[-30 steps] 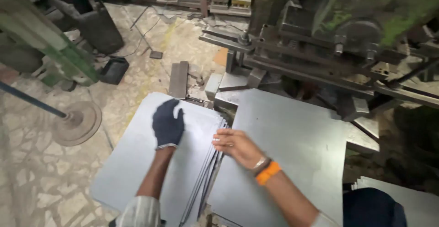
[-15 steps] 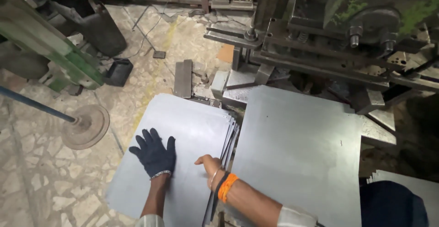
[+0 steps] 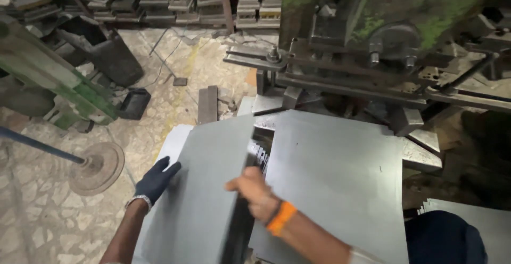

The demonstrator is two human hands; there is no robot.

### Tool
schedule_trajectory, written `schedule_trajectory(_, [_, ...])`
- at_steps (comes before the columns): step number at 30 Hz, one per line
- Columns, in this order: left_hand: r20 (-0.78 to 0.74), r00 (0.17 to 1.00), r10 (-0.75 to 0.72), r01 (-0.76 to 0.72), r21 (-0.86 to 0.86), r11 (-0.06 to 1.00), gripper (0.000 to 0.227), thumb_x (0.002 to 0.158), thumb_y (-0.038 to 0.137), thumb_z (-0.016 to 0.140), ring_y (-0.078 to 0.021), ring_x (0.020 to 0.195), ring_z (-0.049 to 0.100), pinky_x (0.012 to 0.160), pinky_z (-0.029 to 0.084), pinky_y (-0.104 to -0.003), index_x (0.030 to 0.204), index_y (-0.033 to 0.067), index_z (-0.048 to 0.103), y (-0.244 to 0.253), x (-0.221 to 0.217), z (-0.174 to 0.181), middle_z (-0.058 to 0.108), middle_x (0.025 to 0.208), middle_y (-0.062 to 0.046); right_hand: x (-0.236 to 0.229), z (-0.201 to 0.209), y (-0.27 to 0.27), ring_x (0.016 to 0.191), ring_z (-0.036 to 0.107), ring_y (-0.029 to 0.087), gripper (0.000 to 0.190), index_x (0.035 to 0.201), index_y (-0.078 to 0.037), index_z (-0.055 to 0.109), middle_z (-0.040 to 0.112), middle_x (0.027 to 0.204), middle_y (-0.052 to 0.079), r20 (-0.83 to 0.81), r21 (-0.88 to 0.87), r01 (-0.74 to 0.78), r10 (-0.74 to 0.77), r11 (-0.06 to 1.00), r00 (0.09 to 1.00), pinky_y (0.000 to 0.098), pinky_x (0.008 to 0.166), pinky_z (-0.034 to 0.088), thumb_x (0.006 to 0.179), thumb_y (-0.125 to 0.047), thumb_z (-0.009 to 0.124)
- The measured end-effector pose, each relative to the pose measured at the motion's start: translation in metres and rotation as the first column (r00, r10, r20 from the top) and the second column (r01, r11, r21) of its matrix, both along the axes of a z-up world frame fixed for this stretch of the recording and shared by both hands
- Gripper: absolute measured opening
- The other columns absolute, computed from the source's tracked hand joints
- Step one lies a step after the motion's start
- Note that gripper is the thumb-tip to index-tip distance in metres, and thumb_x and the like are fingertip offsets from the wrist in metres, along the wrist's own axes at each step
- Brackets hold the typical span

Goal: Feeding metal sheets into a stamping machine and stacking processed sheets.

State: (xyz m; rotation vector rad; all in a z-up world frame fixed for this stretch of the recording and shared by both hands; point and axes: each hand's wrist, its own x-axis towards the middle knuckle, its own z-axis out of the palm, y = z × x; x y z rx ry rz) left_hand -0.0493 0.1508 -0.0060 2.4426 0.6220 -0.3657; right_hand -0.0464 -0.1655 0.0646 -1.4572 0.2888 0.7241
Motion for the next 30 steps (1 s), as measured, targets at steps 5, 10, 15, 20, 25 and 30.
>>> schedule_trajectory(5, [-0.153,0.973,0.173,-0.230,-0.552,0.802,0.058,0.094,0.039,0.061,-0.0244,0.097,0.065,0.088,0.051,-0.033,0.127,-0.0071,0.074,-0.073,-0.006,0.059,0.075,0.114,-0.015,0.016,-0.009,-0.147,0.084,0.060,0.023,0.017,0.091,0.004,0.072,0.068,0.085,0.012,0.148,0.147,0.129,-0.150,0.981,0.978,0.0373,0.086,0.045,0.077,-0.005,0.074])
schedule_trajectory(10, [0.190,0.958,0.216,0.059,-0.864,0.499,0.037,0.081,0.005,0.074,-0.0249,0.070,0.065,0.066,0.054,-0.034,0.113,-0.0145,0.073,-0.197,0.014,0.069,0.076,0.088,-0.021,0.013,-0.053,-0.273,0.151,0.028,0.032,0.034,0.107,0.015,0.068,0.012,0.172,0.015,0.331,0.039,0.516,-0.498,0.856,0.801,0.0363,0.119,0.024,0.085,-0.011,0.069])
schedule_trajectory(15, [0.042,0.987,0.156,-0.043,-0.865,0.500,0.055,0.070,0.016,0.095,-0.0287,0.088,0.076,0.079,0.062,-0.041,0.119,0.0005,0.073,-0.270,0.074,0.047,0.077,0.101,-0.020,0.024,-0.016,-0.336,0.098,0.063,0.023,0.047,0.131,0.005,0.060,0.065,0.107,0.017,0.329,0.055,0.646,-0.625,0.761,0.708,0.0411,0.088,0.049,0.088,-0.006,0.074])
schedule_trajectory(20, [-0.033,0.963,0.269,-0.100,-0.965,0.242,0.051,0.084,0.003,0.079,-0.0384,0.119,0.065,0.102,0.053,-0.045,0.130,-0.0115,0.064,-0.294,0.136,0.036,0.068,0.126,-0.030,0.078,-0.033,-0.383,0.078,0.074,0.023,0.057,0.135,-0.004,0.062,0.074,0.097,0.014,0.316,0.040,0.601,-0.581,0.798,0.750,0.0372,0.066,0.059,0.081,-0.014,0.079])
schedule_trajectory(25, [0.089,0.983,0.158,-0.044,-0.726,0.686,0.075,0.069,0.050,0.096,-0.0266,0.125,0.065,0.114,0.042,-0.045,0.125,0.0074,0.072,-0.307,0.194,0.057,0.074,0.122,-0.013,0.139,-0.020,-0.376,0.072,0.066,0.004,0.023,0.096,-0.010,0.074,0.069,0.077,0.000,0.406,0.114,0.634,-0.619,0.764,0.673,0.0209,0.068,0.054,0.076,-0.014,0.084])
schedule_trajectory(30, [0.153,0.960,0.235,-0.027,-0.784,0.620,0.062,0.071,0.036,0.097,-0.0252,0.108,0.069,0.104,0.049,-0.042,0.119,0.0052,0.075,-0.303,0.213,0.058,0.074,0.109,-0.014,0.173,-0.030,-0.383,0.069,0.066,0.010,0.023,0.090,-0.007,0.075,0.069,0.076,0.004,0.439,0.137,0.621,-0.610,0.771,0.660,0.0249,0.066,0.053,0.071,-0.013,0.088])
